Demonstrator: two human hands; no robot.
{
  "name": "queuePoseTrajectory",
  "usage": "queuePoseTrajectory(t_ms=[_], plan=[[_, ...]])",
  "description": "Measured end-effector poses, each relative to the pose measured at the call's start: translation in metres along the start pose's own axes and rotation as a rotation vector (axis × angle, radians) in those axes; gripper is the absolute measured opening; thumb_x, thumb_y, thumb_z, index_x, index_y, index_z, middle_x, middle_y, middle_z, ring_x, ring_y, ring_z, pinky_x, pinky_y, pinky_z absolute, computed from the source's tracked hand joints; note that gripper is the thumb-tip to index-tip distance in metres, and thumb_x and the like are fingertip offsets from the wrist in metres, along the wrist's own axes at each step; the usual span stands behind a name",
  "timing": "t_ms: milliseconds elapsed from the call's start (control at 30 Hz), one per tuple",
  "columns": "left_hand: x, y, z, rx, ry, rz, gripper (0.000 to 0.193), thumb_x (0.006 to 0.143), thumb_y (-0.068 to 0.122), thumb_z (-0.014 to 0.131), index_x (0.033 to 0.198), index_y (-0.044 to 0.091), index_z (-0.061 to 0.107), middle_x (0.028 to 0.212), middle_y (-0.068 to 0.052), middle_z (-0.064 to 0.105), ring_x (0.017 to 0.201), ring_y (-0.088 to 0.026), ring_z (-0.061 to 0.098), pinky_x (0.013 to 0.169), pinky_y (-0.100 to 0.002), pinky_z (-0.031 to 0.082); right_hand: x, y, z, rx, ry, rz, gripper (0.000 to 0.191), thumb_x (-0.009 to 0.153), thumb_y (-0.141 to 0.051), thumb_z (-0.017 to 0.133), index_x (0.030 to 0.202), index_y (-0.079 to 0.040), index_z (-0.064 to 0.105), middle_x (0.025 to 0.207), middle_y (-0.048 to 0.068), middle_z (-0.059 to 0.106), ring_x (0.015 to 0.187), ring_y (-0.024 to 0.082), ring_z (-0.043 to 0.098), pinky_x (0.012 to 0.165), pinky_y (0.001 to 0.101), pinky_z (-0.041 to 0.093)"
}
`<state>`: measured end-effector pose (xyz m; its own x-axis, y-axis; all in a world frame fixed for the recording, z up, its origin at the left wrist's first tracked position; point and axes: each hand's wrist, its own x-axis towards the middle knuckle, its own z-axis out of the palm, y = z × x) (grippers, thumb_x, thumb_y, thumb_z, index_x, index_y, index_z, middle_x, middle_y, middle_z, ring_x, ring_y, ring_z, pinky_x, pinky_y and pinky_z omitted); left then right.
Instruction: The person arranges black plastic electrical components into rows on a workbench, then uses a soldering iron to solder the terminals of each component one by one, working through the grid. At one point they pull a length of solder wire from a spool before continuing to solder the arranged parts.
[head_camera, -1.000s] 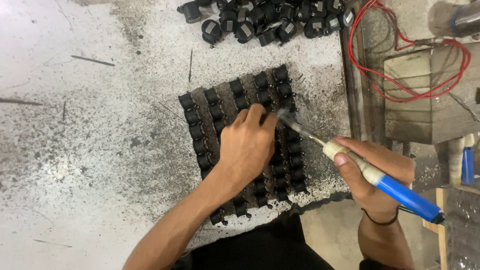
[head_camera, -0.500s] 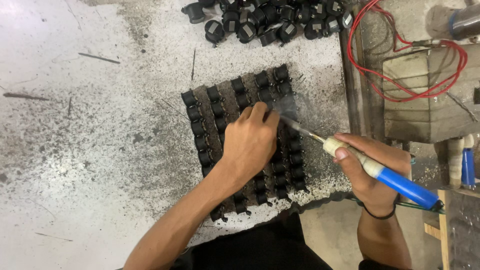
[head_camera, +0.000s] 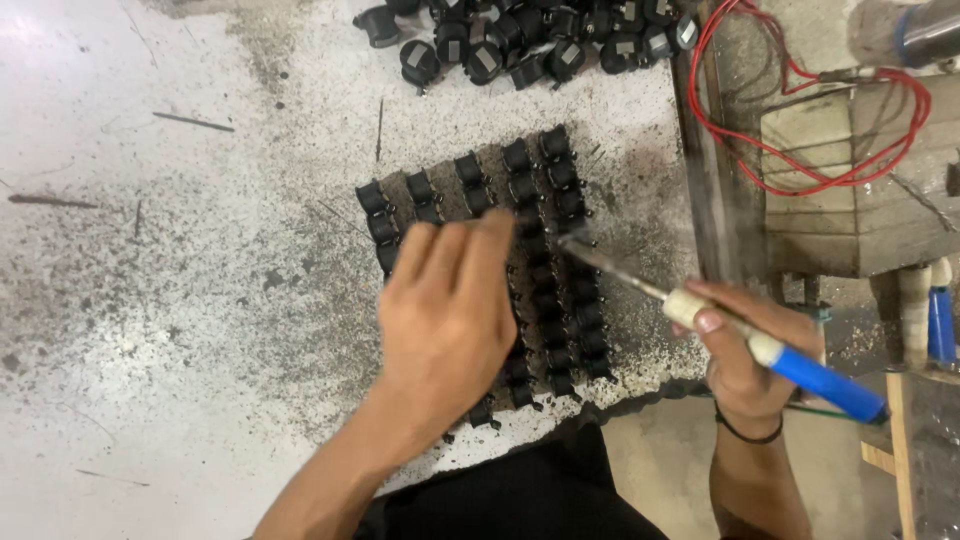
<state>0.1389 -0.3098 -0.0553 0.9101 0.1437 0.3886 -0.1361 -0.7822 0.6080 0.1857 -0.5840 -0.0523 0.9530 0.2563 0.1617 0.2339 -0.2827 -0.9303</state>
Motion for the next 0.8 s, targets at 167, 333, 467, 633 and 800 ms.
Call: queuePoseTrajectory(t_ms=[167, 333, 467, 633, 800], plan=[[-0.013, -0.003, 0.035, -0.019, -0.208, -0.070, 0.037, 0.075, -0.005, 0.067, 0.111, 0.002, 0.073, 0.099, -0.012, 0.061, 0.081, -0.024, 0.069, 0.051, -0.036, 0.056, -0.023, 0.014, -0.010, -0.122, 0.014, -0.002, 0.037, 0.098, -0.024, 0.070, 0.109, 0.010, 0.072, 0.089, 0.021, 0.074, 0.070, 0.022, 0.074, 0.065, 0.0240, 0.058], [-0.020, -0.007, 0.054, -0.018, -0.167, -0.028, 0.025, 0.079, -0.001, 0.069, 0.104, 0.003, 0.072, 0.101, -0.010, 0.063, 0.085, -0.025, 0.068, 0.061, -0.037, 0.059, -0.020, 0.005, -0.012, -0.198, -0.023, 0.019, 0.036, 0.096, -0.024, 0.071, 0.108, 0.009, 0.072, 0.085, 0.018, 0.074, 0.069, 0.019, 0.074, 0.063, 0.0230, 0.057], [-0.020, -0.007, 0.056, -0.040, -0.182, -0.007, 0.020, 0.081, -0.001, 0.069, 0.100, 0.002, 0.072, 0.101, -0.010, 0.064, 0.085, -0.025, 0.069, 0.062, -0.036, 0.059, -0.009, -0.012, -0.004, -0.251, -0.056, -0.022, 0.032, 0.095, -0.021, 0.073, 0.111, 0.007, 0.073, 0.087, 0.017, 0.076, 0.067, 0.016, 0.074, 0.059, 0.0210, 0.056], [-0.018, -0.006, 0.052, -0.060, -0.230, -0.001, 0.022, 0.080, -0.003, 0.070, 0.101, -0.001, 0.072, 0.100, -0.012, 0.064, 0.083, -0.025, 0.068, 0.059, -0.036, 0.059, -0.003, -0.029, 0.000, -0.418, -0.120, -0.106, 0.028, 0.092, -0.016, 0.076, 0.112, 0.004, 0.074, 0.093, 0.016, 0.076, 0.072, 0.016, 0.076, 0.063, 0.0212, 0.057], [-0.014, -0.003, 0.049, -0.031, -0.226, 0.009, 0.023, 0.074, -0.002, 0.070, 0.097, -0.001, 0.071, 0.099, -0.013, 0.063, 0.085, -0.027, 0.069, 0.060, -0.038, 0.060, -0.001, -0.032, 0.000, -0.369, -0.123, -0.099, 0.027, 0.094, -0.014, 0.077, 0.114, 0.003, 0.074, 0.092, 0.015, 0.077, 0.077, 0.016, 0.076, 0.068, 0.0206, 0.057]])
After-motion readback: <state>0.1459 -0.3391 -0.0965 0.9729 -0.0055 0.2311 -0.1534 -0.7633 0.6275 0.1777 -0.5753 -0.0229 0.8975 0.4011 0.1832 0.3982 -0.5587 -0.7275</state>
